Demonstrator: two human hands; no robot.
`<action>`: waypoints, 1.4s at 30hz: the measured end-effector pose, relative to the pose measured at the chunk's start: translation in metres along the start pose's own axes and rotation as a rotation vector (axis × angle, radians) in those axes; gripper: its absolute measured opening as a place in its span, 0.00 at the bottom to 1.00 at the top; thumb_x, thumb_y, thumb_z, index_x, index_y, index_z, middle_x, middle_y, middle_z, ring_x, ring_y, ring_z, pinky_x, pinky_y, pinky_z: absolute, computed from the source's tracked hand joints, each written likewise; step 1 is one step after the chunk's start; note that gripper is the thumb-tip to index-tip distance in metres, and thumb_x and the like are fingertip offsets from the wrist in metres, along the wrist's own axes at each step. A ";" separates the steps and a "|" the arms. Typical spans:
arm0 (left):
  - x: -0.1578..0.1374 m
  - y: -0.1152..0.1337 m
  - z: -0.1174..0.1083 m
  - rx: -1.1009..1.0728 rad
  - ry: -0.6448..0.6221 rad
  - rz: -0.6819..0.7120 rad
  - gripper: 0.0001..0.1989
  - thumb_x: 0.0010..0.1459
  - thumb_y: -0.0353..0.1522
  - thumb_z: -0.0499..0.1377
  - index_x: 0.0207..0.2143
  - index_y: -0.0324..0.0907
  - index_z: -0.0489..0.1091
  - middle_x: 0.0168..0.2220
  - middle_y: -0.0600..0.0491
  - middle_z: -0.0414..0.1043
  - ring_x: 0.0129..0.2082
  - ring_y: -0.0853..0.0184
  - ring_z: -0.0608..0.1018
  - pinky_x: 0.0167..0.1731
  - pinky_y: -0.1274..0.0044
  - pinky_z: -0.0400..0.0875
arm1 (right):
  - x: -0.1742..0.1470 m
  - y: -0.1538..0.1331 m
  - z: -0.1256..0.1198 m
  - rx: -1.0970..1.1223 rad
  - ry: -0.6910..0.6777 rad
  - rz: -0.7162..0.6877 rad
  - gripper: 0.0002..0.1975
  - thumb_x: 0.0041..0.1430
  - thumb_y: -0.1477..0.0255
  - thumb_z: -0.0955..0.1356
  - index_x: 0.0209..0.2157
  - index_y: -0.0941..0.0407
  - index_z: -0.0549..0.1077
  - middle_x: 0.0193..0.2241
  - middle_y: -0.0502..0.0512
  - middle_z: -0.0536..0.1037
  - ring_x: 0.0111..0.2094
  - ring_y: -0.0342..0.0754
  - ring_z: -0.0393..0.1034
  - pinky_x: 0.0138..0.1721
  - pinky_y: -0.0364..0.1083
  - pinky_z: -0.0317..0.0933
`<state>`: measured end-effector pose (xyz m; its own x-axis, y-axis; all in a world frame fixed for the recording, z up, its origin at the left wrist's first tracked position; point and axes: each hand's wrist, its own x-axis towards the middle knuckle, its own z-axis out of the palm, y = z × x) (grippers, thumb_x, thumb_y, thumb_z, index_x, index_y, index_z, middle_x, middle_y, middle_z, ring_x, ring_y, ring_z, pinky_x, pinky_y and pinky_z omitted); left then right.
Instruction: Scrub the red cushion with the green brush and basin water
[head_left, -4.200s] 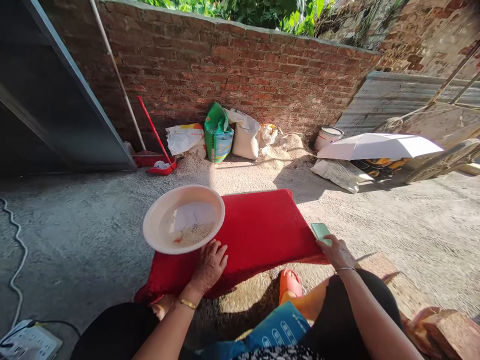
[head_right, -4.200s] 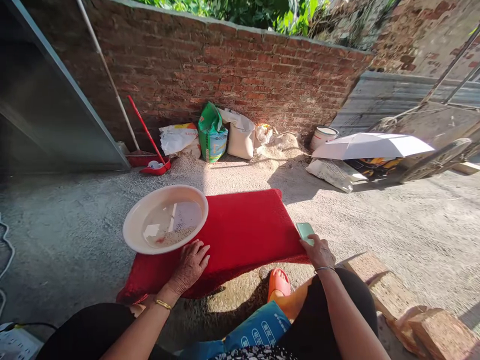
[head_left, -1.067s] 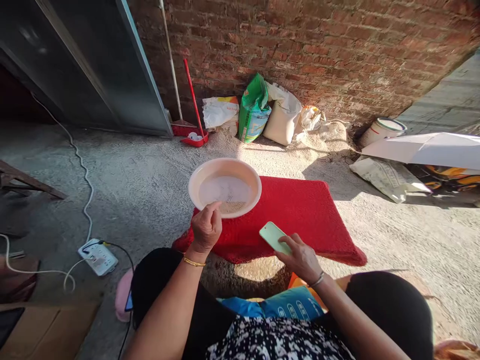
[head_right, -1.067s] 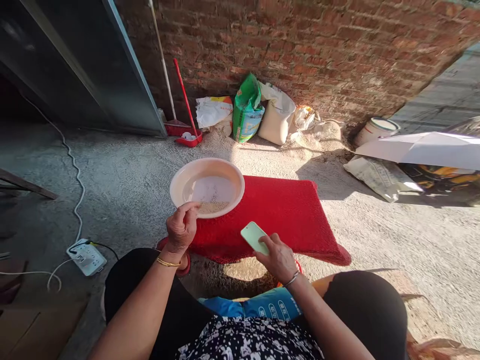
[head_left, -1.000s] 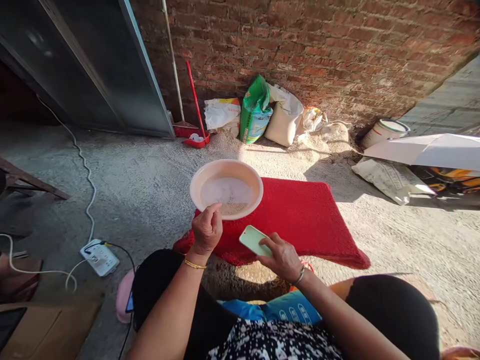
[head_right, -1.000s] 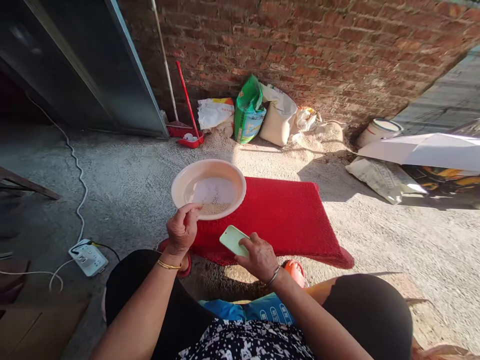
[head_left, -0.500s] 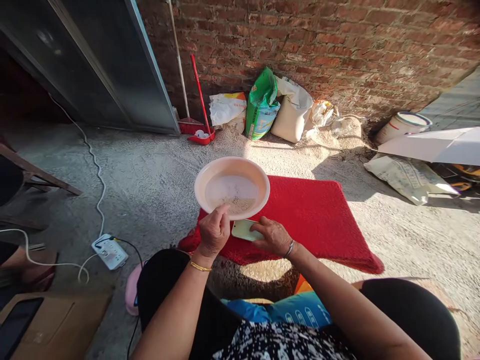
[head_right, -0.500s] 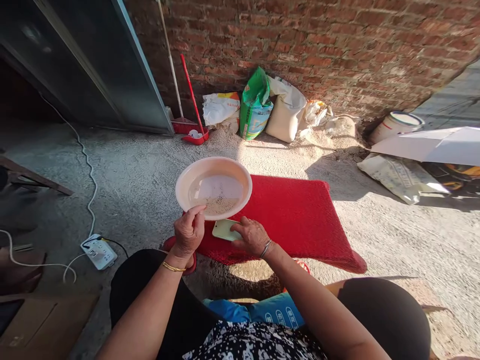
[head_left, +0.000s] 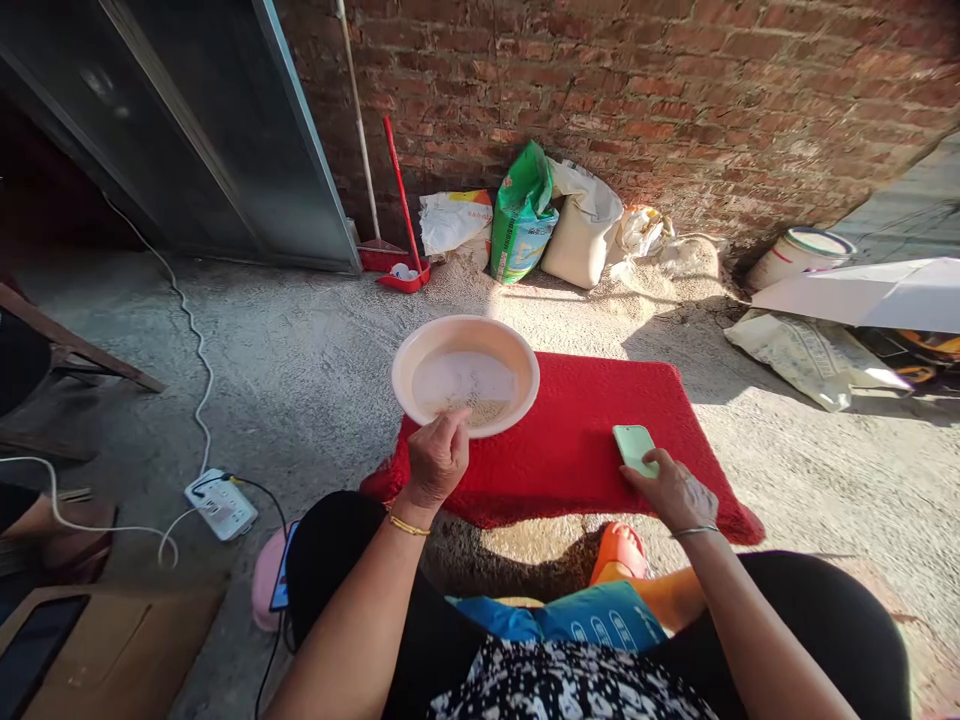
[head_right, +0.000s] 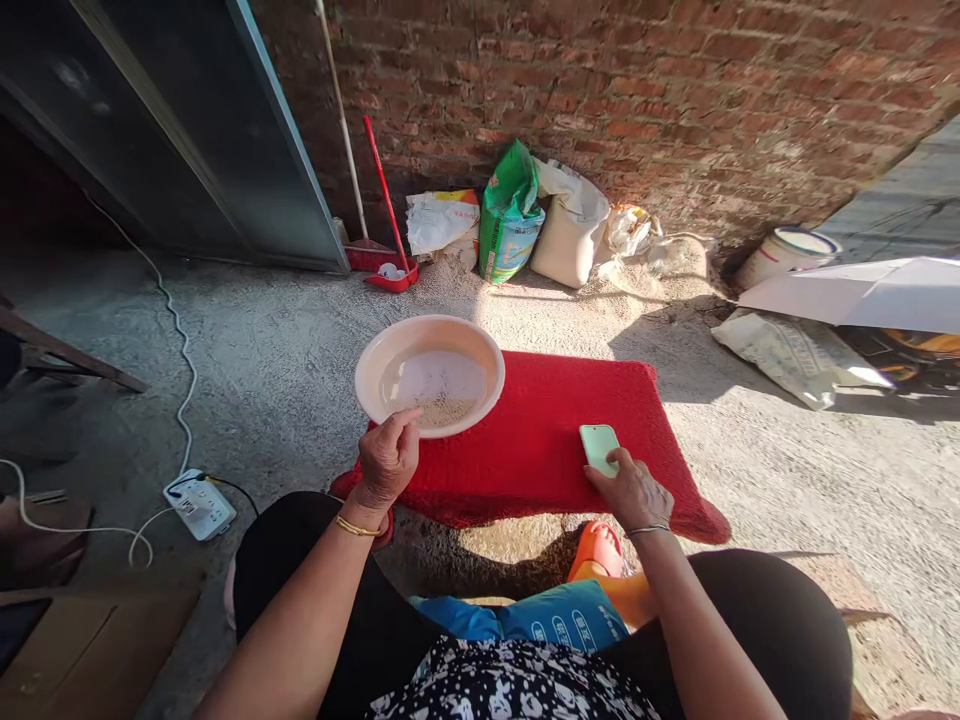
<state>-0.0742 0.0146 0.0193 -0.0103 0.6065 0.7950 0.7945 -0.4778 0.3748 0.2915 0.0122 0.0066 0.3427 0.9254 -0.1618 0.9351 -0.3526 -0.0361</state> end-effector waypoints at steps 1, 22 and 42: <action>0.000 0.000 0.000 0.001 0.001 0.002 0.11 0.61 0.25 0.50 0.42 0.41 0.70 0.33 0.49 0.78 0.32 0.67 0.80 0.35 0.78 0.72 | 0.003 0.012 -0.004 0.005 0.002 0.065 0.29 0.53 0.45 0.62 0.47 0.52 0.70 0.42 0.62 0.76 0.41 0.59 0.73 0.37 0.52 0.62; 0.003 0.000 0.004 0.003 -0.066 0.014 0.12 0.61 0.24 0.49 0.41 0.41 0.70 0.32 0.51 0.77 0.31 0.67 0.79 0.33 0.77 0.70 | -0.017 -0.182 0.006 0.196 -0.035 -0.212 0.30 0.57 0.44 0.57 0.46 0.53 0.67 0.40 0.61 0.76 0.39 0.56 0.73 0.35 0.49 0.61; -0.022 0.034 0.036 0.047 -0.339 0.382 0.09 0.59 0.24 0.50 0.36 0.41 0.69 0.21 0.56 0.64 0.22 0.69 0.69 0.23 0.76 0.60 | 0.087 0.106 -0.006 0.084 0.008 0.332 0.31 0.49 0.43 0.62 0.41 0.55 0.70 0.40 0.68 0.76 0.42 0.64 0.72 0.39 0.57 0.61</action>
<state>-0.0253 0.0075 -0.0023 0.4771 0.5699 0.6690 0.7298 -0.6811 0.0597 0.4210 0.0566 -0.0050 0.6280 0.7592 -0.1709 0.7618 -0.6446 -0.0642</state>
